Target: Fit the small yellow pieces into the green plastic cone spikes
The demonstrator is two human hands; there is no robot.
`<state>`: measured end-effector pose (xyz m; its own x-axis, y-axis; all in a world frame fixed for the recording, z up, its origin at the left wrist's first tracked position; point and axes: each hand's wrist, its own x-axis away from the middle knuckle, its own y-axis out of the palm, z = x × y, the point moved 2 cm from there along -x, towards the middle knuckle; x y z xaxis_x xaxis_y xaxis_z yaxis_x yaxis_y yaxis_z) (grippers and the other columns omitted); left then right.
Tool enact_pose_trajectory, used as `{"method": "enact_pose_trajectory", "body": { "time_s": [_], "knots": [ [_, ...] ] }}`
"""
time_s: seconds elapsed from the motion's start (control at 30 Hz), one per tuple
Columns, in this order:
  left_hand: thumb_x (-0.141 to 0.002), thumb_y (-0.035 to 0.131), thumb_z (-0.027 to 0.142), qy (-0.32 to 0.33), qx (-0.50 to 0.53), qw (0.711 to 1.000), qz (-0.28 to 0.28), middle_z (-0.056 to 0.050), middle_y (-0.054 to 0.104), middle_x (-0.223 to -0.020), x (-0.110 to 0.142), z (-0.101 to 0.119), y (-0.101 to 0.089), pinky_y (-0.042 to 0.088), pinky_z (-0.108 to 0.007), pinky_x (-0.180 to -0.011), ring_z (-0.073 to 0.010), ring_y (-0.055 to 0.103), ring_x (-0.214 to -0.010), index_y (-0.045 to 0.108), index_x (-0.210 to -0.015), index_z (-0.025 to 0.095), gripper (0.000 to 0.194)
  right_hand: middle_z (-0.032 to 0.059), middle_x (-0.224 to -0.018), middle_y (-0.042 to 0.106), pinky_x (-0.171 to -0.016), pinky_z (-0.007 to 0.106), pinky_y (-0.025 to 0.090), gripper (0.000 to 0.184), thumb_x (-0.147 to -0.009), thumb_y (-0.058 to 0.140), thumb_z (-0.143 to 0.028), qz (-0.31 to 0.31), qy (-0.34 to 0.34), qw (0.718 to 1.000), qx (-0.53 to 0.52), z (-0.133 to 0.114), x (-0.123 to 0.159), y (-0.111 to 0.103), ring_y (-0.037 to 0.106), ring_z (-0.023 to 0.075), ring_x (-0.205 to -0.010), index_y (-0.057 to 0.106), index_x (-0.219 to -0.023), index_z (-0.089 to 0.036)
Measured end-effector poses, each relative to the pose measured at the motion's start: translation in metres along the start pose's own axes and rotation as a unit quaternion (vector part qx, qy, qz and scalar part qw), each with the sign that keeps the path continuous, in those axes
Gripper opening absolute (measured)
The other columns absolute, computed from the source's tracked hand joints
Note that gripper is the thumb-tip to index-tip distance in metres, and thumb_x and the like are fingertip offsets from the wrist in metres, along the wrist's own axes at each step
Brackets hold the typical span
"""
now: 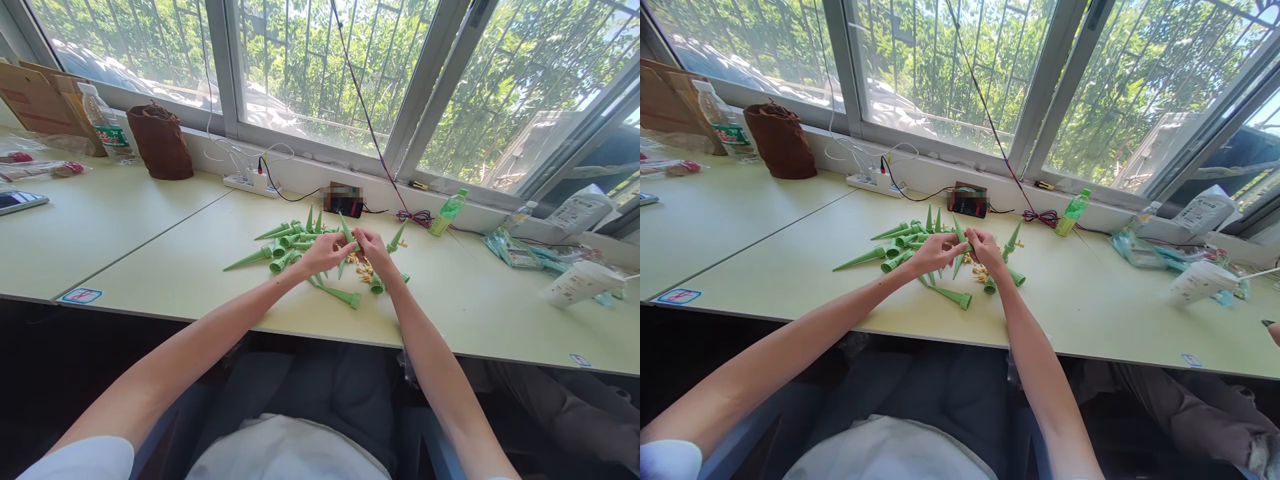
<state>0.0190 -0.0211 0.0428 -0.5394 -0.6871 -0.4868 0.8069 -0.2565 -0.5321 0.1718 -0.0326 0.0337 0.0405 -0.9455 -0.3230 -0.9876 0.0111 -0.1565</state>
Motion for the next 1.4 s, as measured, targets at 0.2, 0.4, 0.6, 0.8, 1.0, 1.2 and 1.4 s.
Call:
{"method": "enact_pose_trajectory", "body": {
  "time_s": [0.2,0.4,0.6,0.8,1.0,1.2,1.4],
  "knots": [
    [-0.087,0.05,0.052,0.001,-0.002,1.0,0.0,-0.004,0.064,-0.069,0.0,0.0,-0.0001,0.042,-0.022,-0.052,-0.0118,0.056,-0.058,0.058,-0.069,0.014,0.042,-0.0079,-0.047,0.033,-0.033,0.024,0.022,0.051,-0.077,0.059,-0.07,0.0,-0.002,1.0,0.004,0.0009,-0.0004,-0.0006,0.032,0.0077,-0.035,0.055,-0.079,-0.019],
    [-0.087,0.05,0.052,-0.001,-0.003,1.0,-0.001,-0.004,0.063,-0.068,0.0001,-0.0003,0.0004,0.041,-0.021,-0.051,-0.0115,0.055,-0.057,0.058,-0.069,0.014,0.042,-0.0083,-0.046,0.033,-0.032,0.023,0.021,0.051,-0.077,0.059,-0.069,0.0,-0.001,1.0,0.0,-0.0002,0.0006,-0.0004,0.031,0.0072,-0.034,0.055,-0.079,-0.019],
    [-0.086,0.051,0.052,-0.004,0.004,1.0,-0.003,-0.004,0.064,-0.069,0.0003,-0.0004,0.0006,0.042,-0.022,-0.05,-0.0124,0.057,-0.058,0.058,-0.069,0.014,0.042,-0.0083,-0.046,0.033,-0.032,0.024,0.022,0.05,-0.077,0.06,-0.069,0.001,-0.003,1.0,0.001,0.0019,-0.0006,-0.001,0.031,0.0073,-0.034,0.055,-0.079,-0.019],
    [-0.085,0.052,0.053,-0.005,0.009,1.0,-0.001,-0.004,0.063,-0.069,0.0003,-0.0015,0.001,0.043,-0.022,-0.05,-0.0122,0.056,-0.058,0.059,-0.069,0.014,0.042,-0.0082,-0.047,0.032,-0.032,0.024,0.021,0.05,-0.078,0.059,-0.069,0.0,-0.005,1.0,0.002,0.0042,-0.0015,-0.0019,0.03,0.0073,-0.034,0.054,-0.078,-0.02],
    [-0.087,0.05,0.051,0.0,-0.005,1.0,-0.001,-0.004,0.064,-0.07,0.0003,-0.0013,0.0014,0.042,-0.022,-0.052,-0.0121,0.057,-0.059,0.059,-0.07,0.014,0.041,-0.0084,-0.046,0.031,-0.032,0.024,0.021,0.049,-0.078,0.059,-0.069,0.001,0.0,1.0,0.007,0.0025,-0.0005,-0.0015,0.03,0.0072,-0.034,0.054,-0.077,-0.02],
    [-0.086,0.051,0.05,0.0,-0.002,1.0,0.008,-0.004,0.064,-0.071,0.0009,0.0017,0.0009,0.043,-0.022,-0.053,-0.0126,0.057,-0.061,0.058,-0.07,0.015,0.039,-0.0085,-0.046,0.031,-0.033,0.024,0.02,0.05,-0.078,0.058,-0.07,0.004,-0.001,1.0,0.009,-0.0009,0.001,-0.0004,0.027,0.007,-0.034,0.053,-0.077,-0.02],
    [-0.083,0.054,0.054,-0.006,-0.001,1.0,0.01,-0.004,0.065,-0.075,0.0011,0.0014,0.0013,0.042,-0.022,-0.052,-0.0127,0.057,-0.062,0.057,-0.071,0.015,0.041,-0.0085,-0.046,0.03,-0.033,0.023,0.02,0.053,-0.077,0.056,-0.073,0.004,-0.002,1.0,0.014,0.0004,0.0003,-0.0012,0.027,0.0072,-0.035,0.053,-0.077,-0.02]
  ]
}}
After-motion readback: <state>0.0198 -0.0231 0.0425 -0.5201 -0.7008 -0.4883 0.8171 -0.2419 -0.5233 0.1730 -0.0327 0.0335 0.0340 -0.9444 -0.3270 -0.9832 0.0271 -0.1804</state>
